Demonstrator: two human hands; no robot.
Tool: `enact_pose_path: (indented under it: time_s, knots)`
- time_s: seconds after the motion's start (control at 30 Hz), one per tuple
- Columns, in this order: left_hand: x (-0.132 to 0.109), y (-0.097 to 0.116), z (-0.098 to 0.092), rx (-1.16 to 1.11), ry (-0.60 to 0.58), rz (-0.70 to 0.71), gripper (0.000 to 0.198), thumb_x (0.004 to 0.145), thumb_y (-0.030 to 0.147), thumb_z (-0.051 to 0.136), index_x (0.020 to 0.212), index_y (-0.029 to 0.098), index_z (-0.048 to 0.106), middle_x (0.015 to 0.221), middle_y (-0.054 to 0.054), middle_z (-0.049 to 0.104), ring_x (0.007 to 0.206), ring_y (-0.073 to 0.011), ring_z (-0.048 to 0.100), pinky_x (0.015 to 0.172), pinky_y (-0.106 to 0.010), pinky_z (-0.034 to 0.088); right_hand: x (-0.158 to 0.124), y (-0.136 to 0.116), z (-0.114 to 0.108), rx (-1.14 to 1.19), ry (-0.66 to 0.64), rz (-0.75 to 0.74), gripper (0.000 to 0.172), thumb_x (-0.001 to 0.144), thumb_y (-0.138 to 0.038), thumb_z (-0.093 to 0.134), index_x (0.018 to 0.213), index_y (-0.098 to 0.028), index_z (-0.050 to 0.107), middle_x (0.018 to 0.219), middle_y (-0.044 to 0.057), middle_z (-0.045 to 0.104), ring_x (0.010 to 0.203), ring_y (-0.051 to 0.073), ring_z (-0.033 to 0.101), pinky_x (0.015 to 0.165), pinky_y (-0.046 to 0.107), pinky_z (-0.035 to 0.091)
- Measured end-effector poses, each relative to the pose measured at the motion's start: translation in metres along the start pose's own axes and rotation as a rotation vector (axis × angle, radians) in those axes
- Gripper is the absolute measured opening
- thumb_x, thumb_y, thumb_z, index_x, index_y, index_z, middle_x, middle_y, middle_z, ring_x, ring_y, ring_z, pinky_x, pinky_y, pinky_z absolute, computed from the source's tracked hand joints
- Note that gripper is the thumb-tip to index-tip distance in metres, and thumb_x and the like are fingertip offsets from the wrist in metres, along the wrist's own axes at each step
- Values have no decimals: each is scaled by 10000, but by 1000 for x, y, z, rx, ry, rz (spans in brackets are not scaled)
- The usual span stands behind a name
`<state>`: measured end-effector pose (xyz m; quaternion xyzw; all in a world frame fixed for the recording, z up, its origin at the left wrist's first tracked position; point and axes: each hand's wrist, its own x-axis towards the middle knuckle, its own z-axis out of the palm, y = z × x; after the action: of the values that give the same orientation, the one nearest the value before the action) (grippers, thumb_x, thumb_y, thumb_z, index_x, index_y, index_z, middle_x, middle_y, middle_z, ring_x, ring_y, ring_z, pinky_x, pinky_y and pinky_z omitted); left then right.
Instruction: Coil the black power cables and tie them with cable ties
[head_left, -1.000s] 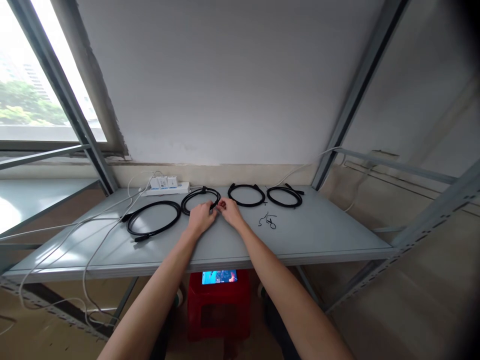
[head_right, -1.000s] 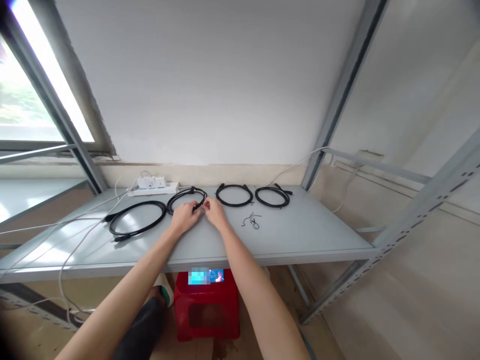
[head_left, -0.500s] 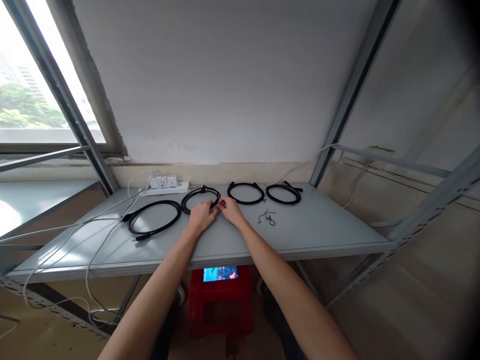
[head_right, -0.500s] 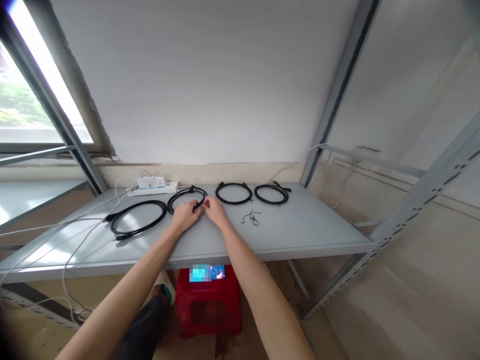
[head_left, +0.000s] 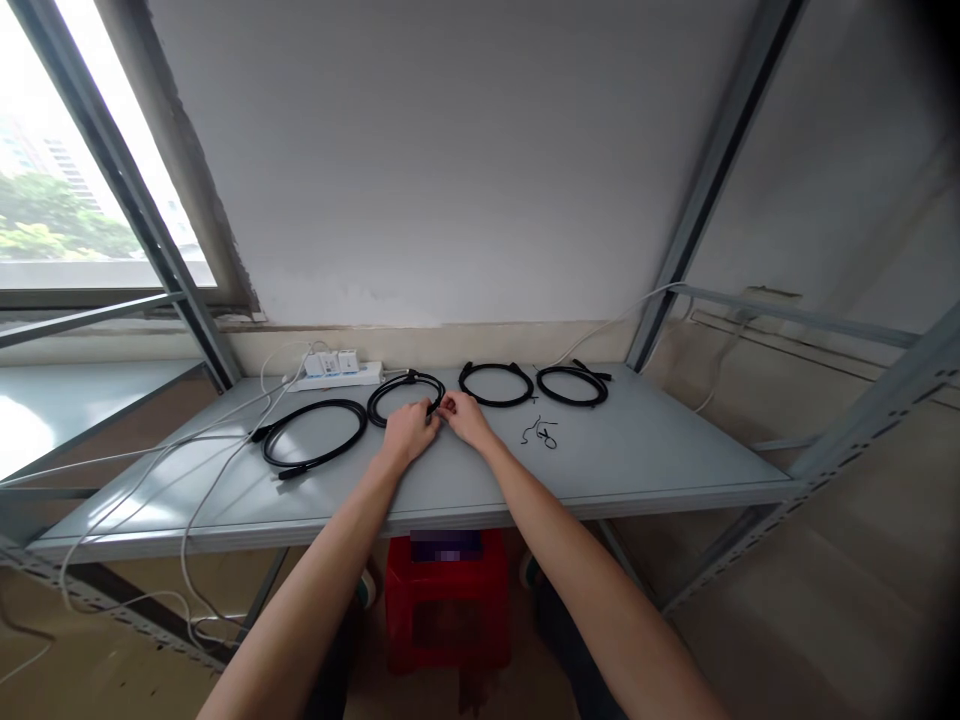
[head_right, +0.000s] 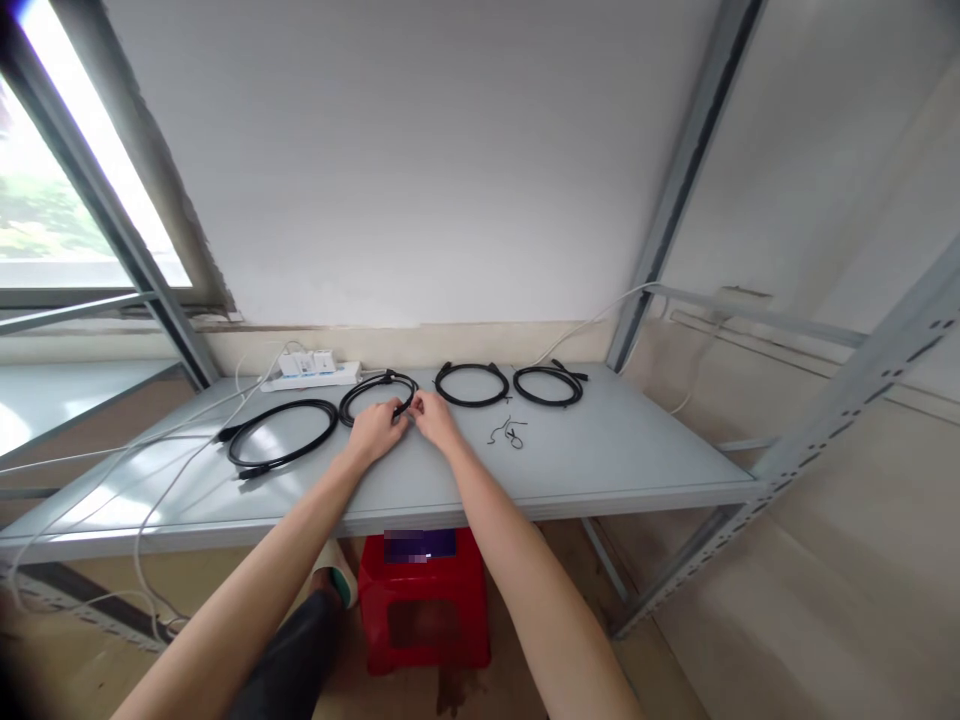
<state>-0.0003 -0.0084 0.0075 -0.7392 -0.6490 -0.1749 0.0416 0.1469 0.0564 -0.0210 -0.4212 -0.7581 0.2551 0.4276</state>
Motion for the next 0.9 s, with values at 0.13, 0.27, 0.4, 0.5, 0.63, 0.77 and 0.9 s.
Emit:
enact_pose_path:
  time_s: [0.13,0.27,0.4,0.5,0.63,0.77,0.9]
  knots:
    - [0,1,-1,-4,-20,-7,328,982,345,428,1163,193,655,1044,-146,757,995,-314,718,817,-370,506,0,0,-1,21,-14,5,117,808,-146,654,739,-202,577,674,-31,616,655,138,562,646,243,416]
    - [0,1,0,-5,-28,-7,325,982,341,432,1169,190,651,1056,-148,753,1001,-310,714,826,-367,503,-1,-2,-2,19,-21,6,110,808,-159,653,740,-202,578,673,-28,615,656,139,563,645,245,412]
    - [-1,0,0,2,-25,-4,315,989,349,427,1152,188,644,1032,-146,752,986,-310,717,812,-363,500,-1,-4,-3,-1,-23,11,113,807,-150,659,743,-199,580,676,-27,610,645,138,546,648,251,406]
    - [-1,1,0,1,-22,3,310,994,355,427,1152,188,635,1034,-146,752,986,-309,719,804,-360,500,-2,-5,-4,-3,-23,12,121,811,-135,659,741,-197,581,681,-26,615,649,139,549,656,252,406]
    - [-1,1,-1,7,-29,2,295,992,341,429,1145,191,632,1031,-141,756,984,-302,722,807,-356,500,-2,-5,-4,-4,-21,1,125,825,-137,664,748,-198,588,676,-28,617,662,141,562,661,249,406]
    - [-1,1,0,11,-34,-4,304,991,344,429,1159,193,631,1043,-144,758,993,-304,721,815,-361,504,-2,-4,-3,-23,-16,2,121,826,-135,664,749,-198,595,678,-27,620,662,140,567,657,249,408]
    - [-1,1,0,8,-42,-18,316,993,347,428,1177,194,635,1065,-144,756,1019,-299,716,840,-359,504,-2,-5,-4,-23,-10,-7,115,826,-131,663,753,-198,606,700,-18,639,674,143,580,655,251,416]
